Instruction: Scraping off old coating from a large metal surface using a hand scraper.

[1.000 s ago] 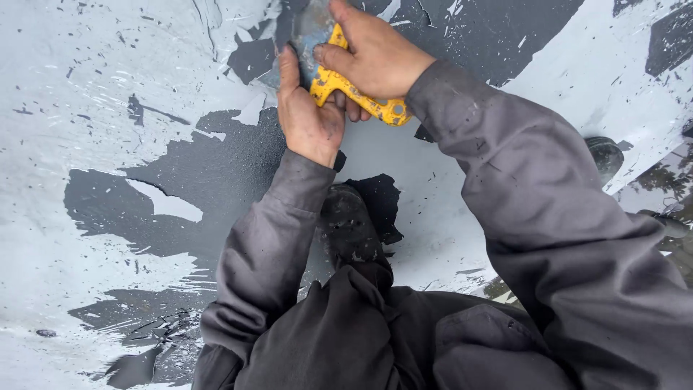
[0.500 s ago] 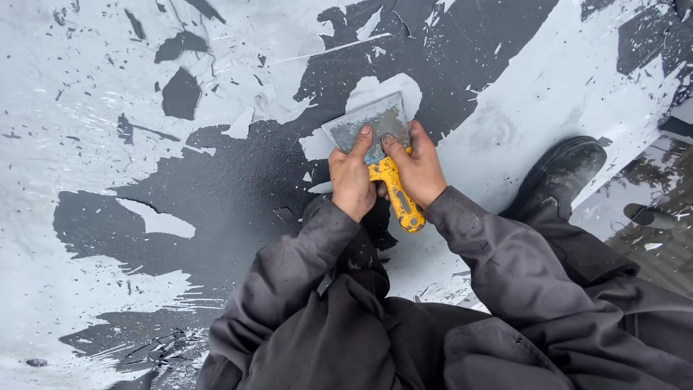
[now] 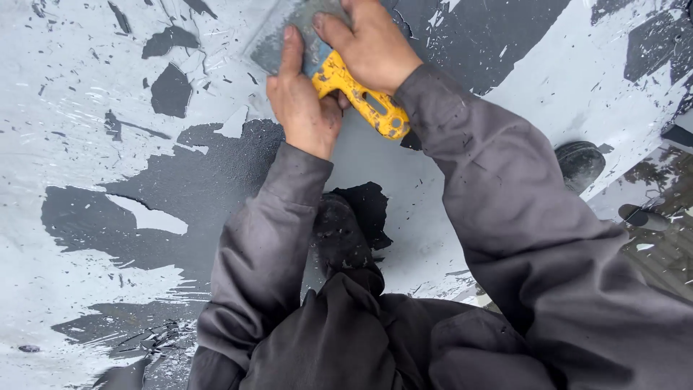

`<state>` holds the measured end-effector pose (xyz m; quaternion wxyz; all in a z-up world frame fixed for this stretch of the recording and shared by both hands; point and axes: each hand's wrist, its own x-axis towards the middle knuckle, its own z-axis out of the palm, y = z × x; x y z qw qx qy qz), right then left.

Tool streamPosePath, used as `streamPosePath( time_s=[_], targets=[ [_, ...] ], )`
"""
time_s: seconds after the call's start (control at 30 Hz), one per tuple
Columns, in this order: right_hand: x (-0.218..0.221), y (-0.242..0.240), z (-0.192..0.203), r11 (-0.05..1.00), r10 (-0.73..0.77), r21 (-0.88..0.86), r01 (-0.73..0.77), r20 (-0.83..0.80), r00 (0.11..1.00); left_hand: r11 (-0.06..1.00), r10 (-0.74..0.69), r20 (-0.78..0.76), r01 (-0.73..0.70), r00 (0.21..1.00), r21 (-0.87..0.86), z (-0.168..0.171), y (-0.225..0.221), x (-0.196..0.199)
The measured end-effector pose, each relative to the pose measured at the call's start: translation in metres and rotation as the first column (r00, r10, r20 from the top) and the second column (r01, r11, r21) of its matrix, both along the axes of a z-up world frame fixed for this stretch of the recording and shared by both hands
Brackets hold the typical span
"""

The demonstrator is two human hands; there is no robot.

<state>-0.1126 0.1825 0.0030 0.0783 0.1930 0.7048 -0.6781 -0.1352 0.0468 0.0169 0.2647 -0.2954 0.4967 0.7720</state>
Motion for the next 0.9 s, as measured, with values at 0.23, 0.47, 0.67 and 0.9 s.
streamPosePath(
  time_s=[0.23, 0.47, 0.67, 0.9],
  targets=[
    [0.026, -0.057, 0.026, 0.987, -0.077, 0.112, 0.116, -0.303, 0.950, 0.996, 0.003, -0.075, 0.004, 0.997, 0.093, 0.045, -0.038, 0.013],
    [0.166, -0.060, 0.008, 0.808, -0.547, -0.166, 0.565, 0.145, 0.824, 0.940, -0.334, 0.248, 0.303, 0.909, 0.157, -0.008, -0.014, 0.112],
    [0.169, -0.072, 0.009, 0.714, -0.696, -0.103, 0.692, 0.002, 0.718, 0.886, -0.447, 0.210, 0.397, 0.870, 0.242, -0.033, -0.011, 0.116],
    [0.154, -0.081, 0.012, 0.763, -0.642, 0.051, 0.644, -0.051, 0.765, 0.903, -0.348, 0.251, 0.251, 0.903, 0.350, -0.032, -0.022, 0.104]
  ],
)
